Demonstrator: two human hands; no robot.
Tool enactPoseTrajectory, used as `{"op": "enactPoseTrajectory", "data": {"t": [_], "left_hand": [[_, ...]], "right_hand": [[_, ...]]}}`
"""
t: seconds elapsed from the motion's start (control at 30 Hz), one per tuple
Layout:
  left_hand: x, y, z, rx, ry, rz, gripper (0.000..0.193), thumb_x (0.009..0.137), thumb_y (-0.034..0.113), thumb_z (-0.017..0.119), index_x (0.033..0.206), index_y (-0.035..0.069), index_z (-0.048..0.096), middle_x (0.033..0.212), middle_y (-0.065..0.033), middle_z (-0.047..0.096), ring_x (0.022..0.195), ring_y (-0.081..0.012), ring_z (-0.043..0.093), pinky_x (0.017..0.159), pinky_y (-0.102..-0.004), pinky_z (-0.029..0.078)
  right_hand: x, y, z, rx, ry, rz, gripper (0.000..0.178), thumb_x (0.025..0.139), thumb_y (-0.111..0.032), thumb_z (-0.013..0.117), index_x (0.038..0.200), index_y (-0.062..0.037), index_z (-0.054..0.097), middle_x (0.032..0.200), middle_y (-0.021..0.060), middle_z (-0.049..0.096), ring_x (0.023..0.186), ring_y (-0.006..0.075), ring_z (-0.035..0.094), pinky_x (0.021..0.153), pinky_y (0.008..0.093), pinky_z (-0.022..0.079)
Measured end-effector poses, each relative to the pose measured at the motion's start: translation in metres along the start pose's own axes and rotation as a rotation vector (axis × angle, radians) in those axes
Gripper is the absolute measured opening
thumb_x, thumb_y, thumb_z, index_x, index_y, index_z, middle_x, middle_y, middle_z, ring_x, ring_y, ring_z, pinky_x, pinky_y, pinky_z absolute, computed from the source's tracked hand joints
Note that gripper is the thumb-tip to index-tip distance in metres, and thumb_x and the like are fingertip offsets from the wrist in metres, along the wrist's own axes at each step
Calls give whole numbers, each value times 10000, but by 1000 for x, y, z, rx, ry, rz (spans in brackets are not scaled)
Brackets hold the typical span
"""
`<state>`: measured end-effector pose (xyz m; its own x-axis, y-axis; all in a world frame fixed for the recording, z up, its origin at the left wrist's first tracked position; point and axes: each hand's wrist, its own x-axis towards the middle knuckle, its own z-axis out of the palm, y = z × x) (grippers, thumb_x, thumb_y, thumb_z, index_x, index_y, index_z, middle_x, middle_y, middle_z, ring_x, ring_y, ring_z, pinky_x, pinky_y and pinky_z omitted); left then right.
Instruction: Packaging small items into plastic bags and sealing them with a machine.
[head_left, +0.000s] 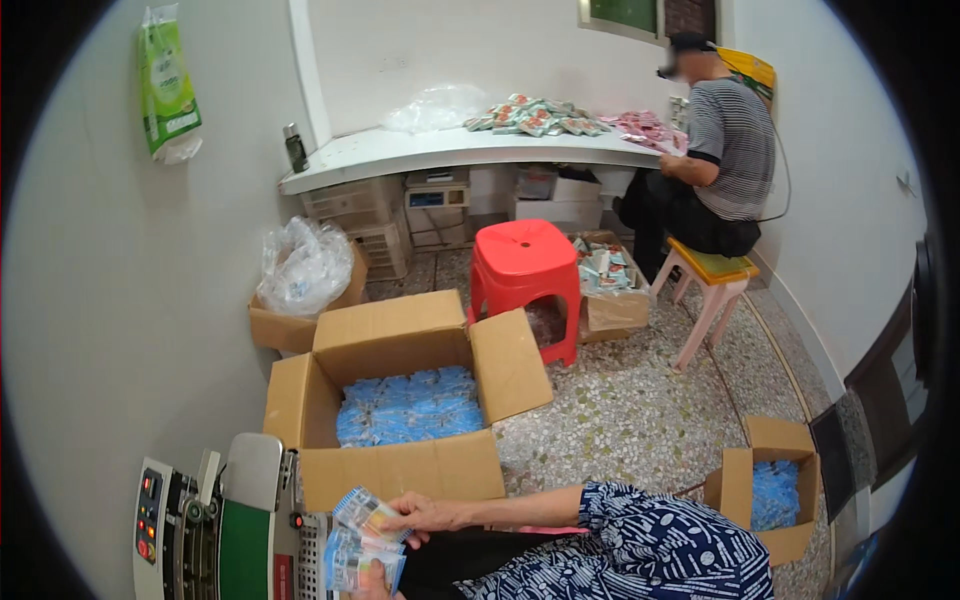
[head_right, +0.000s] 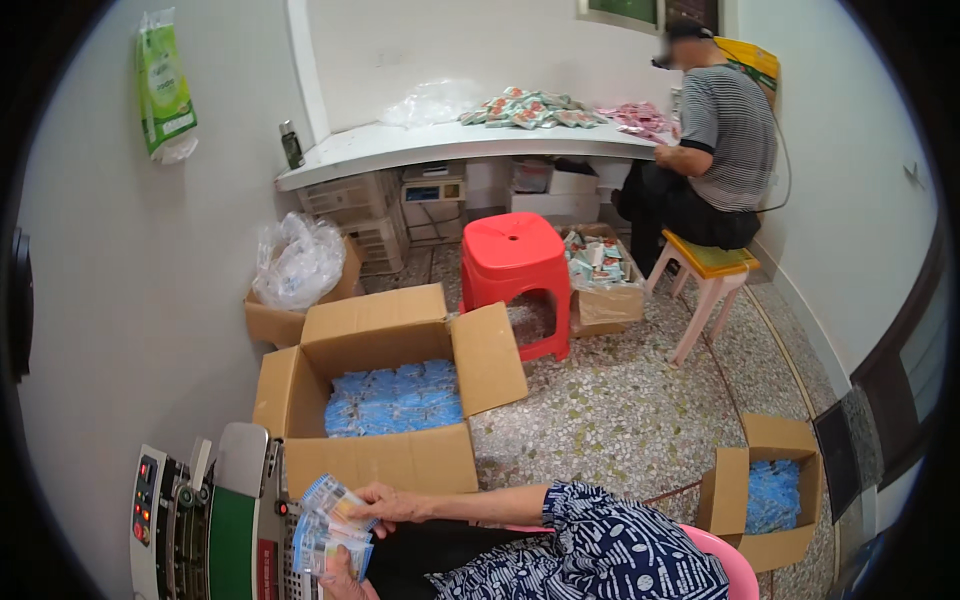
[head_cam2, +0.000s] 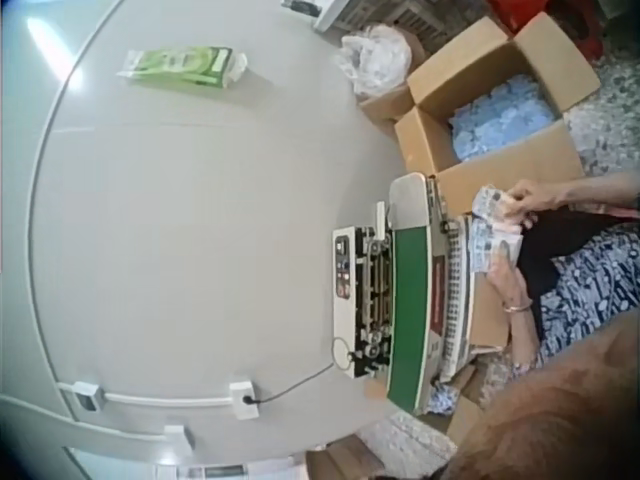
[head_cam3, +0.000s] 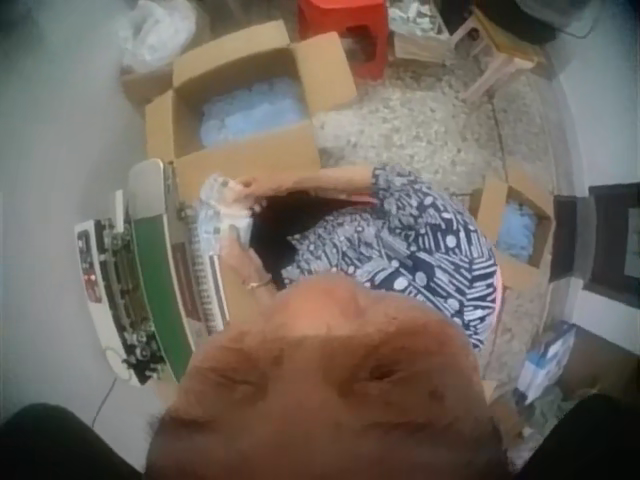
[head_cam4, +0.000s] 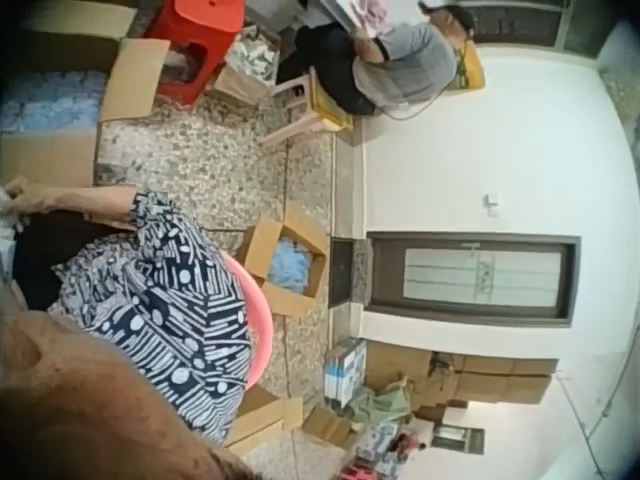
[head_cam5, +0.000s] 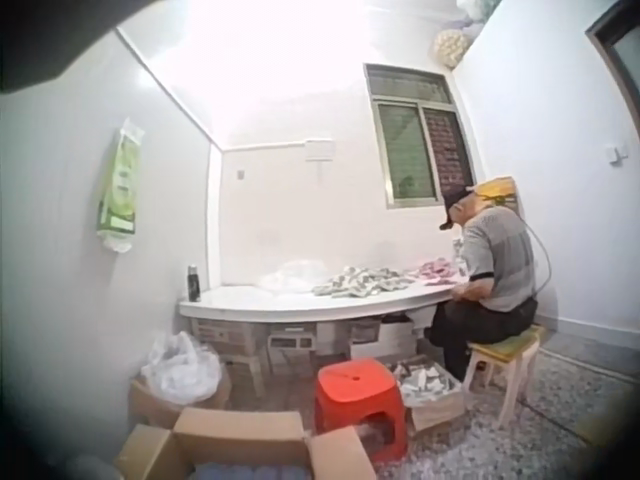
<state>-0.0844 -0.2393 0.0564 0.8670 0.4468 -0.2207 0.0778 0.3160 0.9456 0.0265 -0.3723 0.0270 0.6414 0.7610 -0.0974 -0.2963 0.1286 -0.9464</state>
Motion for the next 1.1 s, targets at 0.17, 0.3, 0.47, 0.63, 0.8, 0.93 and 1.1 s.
{"op": "enactPoseTrajectory", "data": {"t": [0.17,0.3,0.47,0.63,0.8,0.93,1.1], "left_hand": [[19,-4,-8,-290,57,139,419,732,-33,666,1117,9,504,1027,-76,582,880,-144,577,771,-278,482],[37,-2,-20,-381,90,173,360,759,-53,646,1090,27,530,997,-57,598,879,-137,587,781,-272,485],[39,-8,-57,-412,214,166,337,753,-40,664,1066,28,560,993,-59,617,871,-141,603,784,-267,490],[35,-14,-74,-443,241,119,315,757,-25,673,1054,23,581,979,-57,631,861,-150,616,781,-272,501],[38,-14,-83,-426,246,78,290,769,-16,668,1047,23,595,986,-66,638,877,-154,619,795,-285,503],[39,-10,-88,-439,239,62,294,774,-20,661,1058,19,595,997,-69,639,885,-155,619,803,-285,501],[41,-12,-93,-438,249,46,307,770,-48,642,1067,6,582,1009,-93,630,904,-179,621,815,-312,514]], "right_hand": [[28,-12,-12,-216,75,13,257,861,-306,597,961,-73,638,674,0,602,448,68,533,383,189,396],[61,-36,-29,-92,125,73,249,839,-272,637,961,-55,641,718,25,636,460,77,551,397,187,405],[130,-33,-32,-60,21,131,255,814,-249,673,942,-30,643,752,50,654,461,70,543,396,182,388],[190,-43,-19,-107,-79,190,209,821,-234,666,910,-45,652,731,24,645,474,47,519,407,168,383],[255,-44,-3,-177,-142,239,169,812,-202,673,890,-53,658,716,26,639,441,59,501,367,184,335],[296,-47,16,-242,-93,296,162,789,-170,690,895,-50,665,731,41,641,424,72,488,348,194,336],[340,-38,34,-340,-33,329,151,764,-162,708,824,-41,642,719,63,628,425,96,488,357,210,343]]}}
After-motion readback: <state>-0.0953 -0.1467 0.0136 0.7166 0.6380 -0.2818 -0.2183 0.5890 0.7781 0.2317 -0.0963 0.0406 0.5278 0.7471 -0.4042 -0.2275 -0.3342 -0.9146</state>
